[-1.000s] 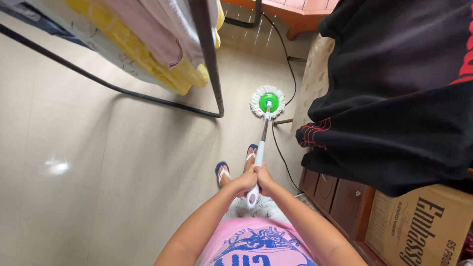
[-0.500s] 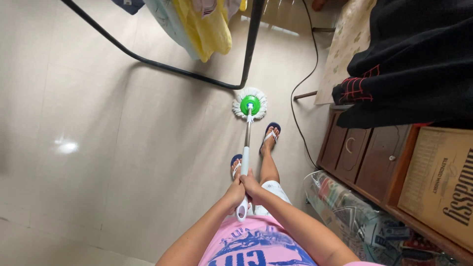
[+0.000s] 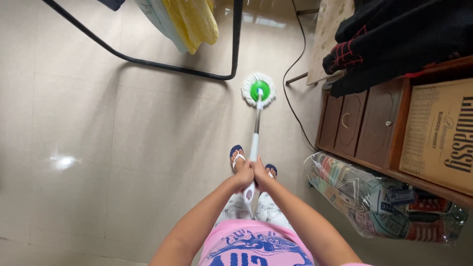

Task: The person mops the tiled floor in a hallway and around furniture using a spin mop.

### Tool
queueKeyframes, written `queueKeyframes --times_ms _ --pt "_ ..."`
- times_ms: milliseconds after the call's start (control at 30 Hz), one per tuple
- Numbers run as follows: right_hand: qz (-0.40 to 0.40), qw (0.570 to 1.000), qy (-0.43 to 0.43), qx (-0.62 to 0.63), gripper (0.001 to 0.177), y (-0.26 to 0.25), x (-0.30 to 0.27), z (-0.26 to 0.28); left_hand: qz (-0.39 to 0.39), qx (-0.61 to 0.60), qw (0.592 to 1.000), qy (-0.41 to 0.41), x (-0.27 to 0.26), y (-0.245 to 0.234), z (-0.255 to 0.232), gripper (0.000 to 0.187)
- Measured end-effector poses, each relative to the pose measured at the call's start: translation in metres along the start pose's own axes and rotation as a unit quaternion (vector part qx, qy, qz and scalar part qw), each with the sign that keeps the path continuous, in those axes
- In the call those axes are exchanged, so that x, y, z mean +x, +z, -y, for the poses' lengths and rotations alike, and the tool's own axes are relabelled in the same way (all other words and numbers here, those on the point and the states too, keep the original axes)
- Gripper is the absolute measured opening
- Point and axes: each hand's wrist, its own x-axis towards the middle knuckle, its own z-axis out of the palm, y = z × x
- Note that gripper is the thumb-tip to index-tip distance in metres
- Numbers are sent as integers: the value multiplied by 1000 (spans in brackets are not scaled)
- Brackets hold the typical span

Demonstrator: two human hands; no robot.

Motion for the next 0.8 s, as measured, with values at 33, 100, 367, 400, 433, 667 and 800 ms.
queueKeyframes --times_ms 33,100,367,400,433,667,800 --pt "7 999 -13 36 41 -4 -15 -18 20 -6 1000 -11 -15 7 8 63" --pt "-3 997 -16 77 38 -22 -28 -41 46 -15 998 -36 -36 23 9 62" --pt "-22 995 -63 77 43 -107 11 -20 123 -56 990 -49 -12 78 -64 62" --pt "-25 997 -43 64 48 -112 6 -16 126 -63 988 -58 -10 83 -66 62" --pt "-29 998 -22 52 53 -115 -2 -17 130 -68 987 -67 -9 88 -64 63" --pt "-31 998 -39 36 73 -145 -61 -108 123 -53 991 -16 -49 158 16 63" --pt "-11 992 -90 91 59 -201 -44 -131 131 -43 990 -13 -46 210 2 60"
